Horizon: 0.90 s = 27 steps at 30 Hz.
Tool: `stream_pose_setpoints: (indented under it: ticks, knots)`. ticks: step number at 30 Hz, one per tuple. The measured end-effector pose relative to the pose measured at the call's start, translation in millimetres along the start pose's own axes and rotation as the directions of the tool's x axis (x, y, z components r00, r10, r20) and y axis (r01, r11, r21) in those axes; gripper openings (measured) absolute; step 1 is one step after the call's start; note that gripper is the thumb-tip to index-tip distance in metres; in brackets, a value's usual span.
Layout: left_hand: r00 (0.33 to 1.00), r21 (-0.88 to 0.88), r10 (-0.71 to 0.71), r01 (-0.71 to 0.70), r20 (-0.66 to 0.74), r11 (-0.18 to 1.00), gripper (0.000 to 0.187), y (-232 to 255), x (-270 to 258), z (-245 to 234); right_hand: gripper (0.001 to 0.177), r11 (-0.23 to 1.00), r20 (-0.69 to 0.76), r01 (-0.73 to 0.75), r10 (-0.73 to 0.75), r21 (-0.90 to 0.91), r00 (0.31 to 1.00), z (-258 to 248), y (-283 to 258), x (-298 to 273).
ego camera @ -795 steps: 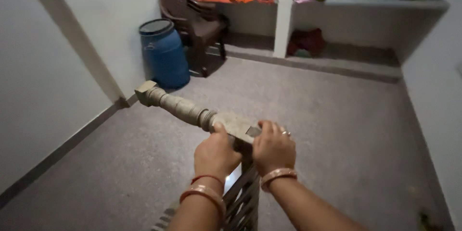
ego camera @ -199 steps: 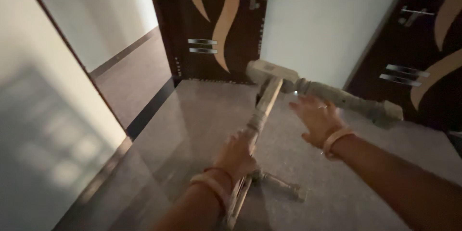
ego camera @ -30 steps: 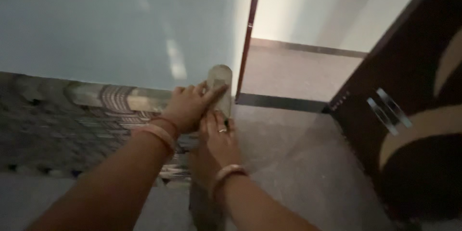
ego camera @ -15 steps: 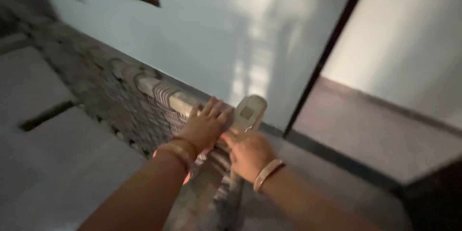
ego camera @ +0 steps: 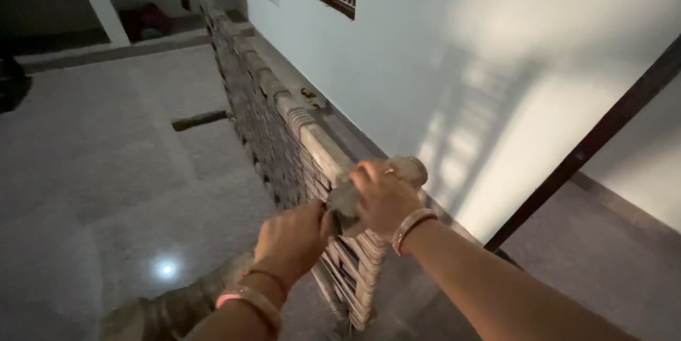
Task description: The person assembles a woven wooden frame by hand, connecting multiple wooden poles and securing them together. The person moves the frame around a tiled indoor area, aligning and fitting the components to form a rectangular structure.
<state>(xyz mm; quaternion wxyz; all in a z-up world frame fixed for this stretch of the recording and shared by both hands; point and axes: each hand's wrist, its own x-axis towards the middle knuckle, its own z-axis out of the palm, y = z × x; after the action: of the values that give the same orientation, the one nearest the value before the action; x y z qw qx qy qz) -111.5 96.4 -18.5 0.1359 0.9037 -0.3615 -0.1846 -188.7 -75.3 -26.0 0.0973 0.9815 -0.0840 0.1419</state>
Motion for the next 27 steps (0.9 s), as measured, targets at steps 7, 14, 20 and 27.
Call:
stream_pose_setpoints:
  ticks: [7, 14, 20, 27]
  knots:
    - [0.980, 0.150, 0.177, -0.163, -0.089, 0.975, 0.054, -3, -4, -4, 0.065, 0.994, 0.448, -0.103, 0.081, 0.026, 0.890, 13, 46, 13]
    - [0.975, 0.153, 0.172, -0.150, -0.142, 0.977, 0.048, -4, 2, 3, 0.067, 0.934, 0.268, 0.205, -0.286, 0.292, 0.920, 1, 80, 31]
    - [0.970, 0.117, 0.064, -0.038, -0.233, 0.992, 0.040, -3, 5, 13, 0.047, 0.950, -0.063, 0.168, -0.157, 0.265, 0.986, 33, 66, 19]
    - [0.943, 0.125, 0.018, 0.025, -0.333, 0.992, 0.030, 1, 10, 24, 0.032, 0.953, -0.170, 0.173, -0.133, 0.250, 0.976, 50, 66, 17]
